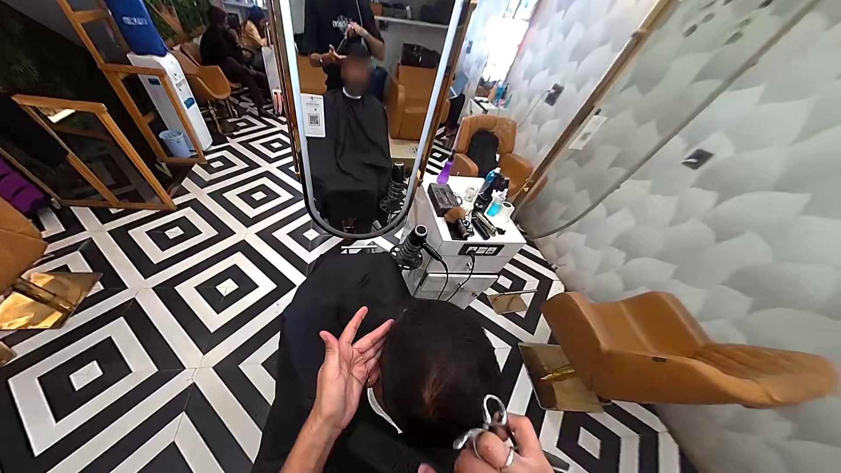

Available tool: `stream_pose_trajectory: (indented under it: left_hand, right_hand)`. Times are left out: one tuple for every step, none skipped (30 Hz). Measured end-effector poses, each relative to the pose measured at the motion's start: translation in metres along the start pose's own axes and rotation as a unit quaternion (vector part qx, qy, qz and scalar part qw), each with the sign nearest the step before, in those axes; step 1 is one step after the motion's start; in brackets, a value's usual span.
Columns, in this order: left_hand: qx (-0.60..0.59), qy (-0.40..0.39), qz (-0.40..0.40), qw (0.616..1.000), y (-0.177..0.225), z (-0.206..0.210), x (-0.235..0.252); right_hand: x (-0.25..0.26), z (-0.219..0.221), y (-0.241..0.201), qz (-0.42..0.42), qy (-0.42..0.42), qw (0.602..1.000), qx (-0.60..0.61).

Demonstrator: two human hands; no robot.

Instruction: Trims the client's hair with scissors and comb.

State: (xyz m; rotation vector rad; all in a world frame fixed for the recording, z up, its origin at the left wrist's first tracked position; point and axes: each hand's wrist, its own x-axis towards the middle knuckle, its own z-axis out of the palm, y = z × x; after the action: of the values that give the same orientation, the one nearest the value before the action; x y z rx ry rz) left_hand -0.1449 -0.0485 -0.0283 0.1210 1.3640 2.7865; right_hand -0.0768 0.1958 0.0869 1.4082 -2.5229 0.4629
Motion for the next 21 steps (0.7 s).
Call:
stream_pose_trajectory:
  left_hand:
    - [-0.002, -0.011, 0.000, 1.000, 0.000, -0.001, 0.000]
    - [0.000, -0.016, 0.002, 1.000, -0.001, 0.000, 0.001]
    - [0.007, -0.022, 0.007, 1.000, -0.001, 0.000, 0.001]
    - [0.017, -0.026, 0.012, 0.999, -0.001, 0.000, 0.001]
    - [0.029, -0.027, 0.016, 0.999, -0.001, 0.000, 0.000]
    - [0.034, -0.027, 0.019, 0.999, -0.002, 0.000, 0.000]
    - [0.041, -0.025, 0.024, 0.999, -0.002, -0.001, 0.000]
    - [0.055, -0.022, 0.029, 0.998, -0.002, -0.001, 0.001]
    - [0.074, -0.020, 0.032, 0.997, -0.001, -0.001, 0.001]
    - [0.102, -0.019, 0.033, 0.994, 0.001, 0.000, 0.002]
    - [0.143, -0.017, 0.033, 0.989, 0.004, 0.002, 0.005]
    - [0.190, -0.014, 0.032, 0.981, 0.007, 0.003, 0.008]
    - [0.237, -0.014, 0.029, 0.971, 0.010, 0.005, 0.013]
    - [0.280, -0.018, 0.020, 0.960, 0.013, 0.007, 0.020]
    - [0.314, -0.022, 0.003, 0.949, 0.016, 0.009, 0.029]
    - [0.338, -0.024, -0.019, 0.941, 0.017, 0.011, 0.040]
    - [0.351, -0.025, -0.044, 0.935, 0.018, 0.013, 0.053]
    - [0.354, -0.027, -0.067, 0.932, 0.019, 0.016, 0.066]
    - [0.350, -0.034, -0.084, 0.932, 0.020, 0.020, 0.079]
    - [0.340, -0.045, -0.093, 0.935, 0.022, 0.024, 0.091]
    - [0.328, -0.055, -0.093, 0.939, 0.025, 0.028, 0.102]
  right_hand:
    - [0.004, 0.002, 0.006, 0.002, 0.010, 0.999, -0.040]
    - [0.008, 0.003, 0.015, 0.010, 0.029, 0.997, -0.074]
    - [0.012, 0.002, 0.026, 0.021, 0.052, 0.994, -0.091]
    - [0.016, 0.001, 0.039, 0.030, 0.073, 0.992, -0.097]
    - [0.019, 0.000, 0.053, 0.040, 0.095, 0.990, -0.100]
    - [0.021, 0.000, 0.068, 0.051, 0.118, 0.987, -0.098]
    - [0.022, 0.000, 0.081, 0.065, 0.140, 0.984, -0.094]
    - [0.024, 0.000, 0.094, 0.085, 0.155, 0.980, -0.089]
    - [0.024, 0.001, 0.106, 0.106, 0.165, 0.977, -0.083]
    - [0.024, 0.002, 0.118, 0.128, 0.168, 0.974, -0.078]
    - [0.023, 0.003, 0.131, 0.152, 0.163, 0.972, -0.068]
    - [0.021, 0.003, 0.143, 0.174, 0.157, 0.970, -0.058]
    - [0.020, 0.002, 0.155, 0.193, 0.152, 0.968, -0.044]
    - [0.018, 0.000, 0.165, 0.208, 0.149, 0.966, -0.030]
    - [0.018, -0.003, 0.175, 0.226, 0.147, 0.963, -0.013]
    - [0.018, -0.006, 0.185, 0.248, 0.150, 0.957, 0.011]
    - [0.022, -0.008, 0.194, 0.278, 0.157, 0.946, 0.046]
    - [0.028, -0.009, 0.204, 0.311, 0.168, 0.930, 0.096]
    - [0.038, -0.008, 0.215, 0.337, 0.172, 0.913, 0.153]
    - [0.049, -0.004, 0.227, 0.347, 0.161, 0.899, 0.211]
    - [0.061, 0.001, 0.238, 0.353, 0.135, 0.886, 0.267]
